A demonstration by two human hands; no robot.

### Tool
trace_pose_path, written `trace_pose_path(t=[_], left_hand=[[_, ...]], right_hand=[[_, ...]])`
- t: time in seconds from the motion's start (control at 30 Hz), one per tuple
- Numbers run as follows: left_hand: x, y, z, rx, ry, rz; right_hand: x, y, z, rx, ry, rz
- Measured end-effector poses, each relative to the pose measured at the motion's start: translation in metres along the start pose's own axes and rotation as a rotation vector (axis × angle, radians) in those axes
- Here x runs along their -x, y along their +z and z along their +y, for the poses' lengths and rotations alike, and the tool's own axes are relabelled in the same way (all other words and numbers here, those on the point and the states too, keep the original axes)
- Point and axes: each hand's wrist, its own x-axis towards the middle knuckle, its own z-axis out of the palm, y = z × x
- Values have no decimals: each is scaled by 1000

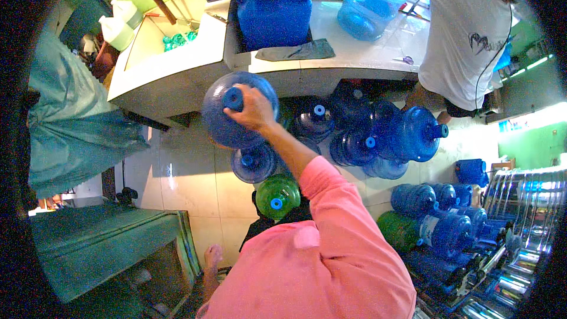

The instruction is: The person picks up large blue and green water dispenser bottles, rinses them under a tap, scrubs the exterior with a brush, and places them on the floor. The process is repeated for several bottles.

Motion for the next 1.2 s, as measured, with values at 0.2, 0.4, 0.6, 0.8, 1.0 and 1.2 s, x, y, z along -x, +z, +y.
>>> trace_pose_path(t=[0.2,0.4,0.6,0.8,1.0,1.2], left_hand=[[25,-10,-20,0,-129,30],[32,-2,-41,-233,-145,50],[10,11,34,-88,73,-66],[-15,114,266,-411,656,-147],[-37,266,442,-684,1590,-146],[-65,338,480,-1283,1468,-360]], right_hand=[[0,45,-15,-49,33,-84],[9,61,5,-53,140,-250],[20,94,17,27,212,-353],[20,126,19,-20,306,-207],[75,112,29,46,143,43],[252,106,54,197,644,-372]])
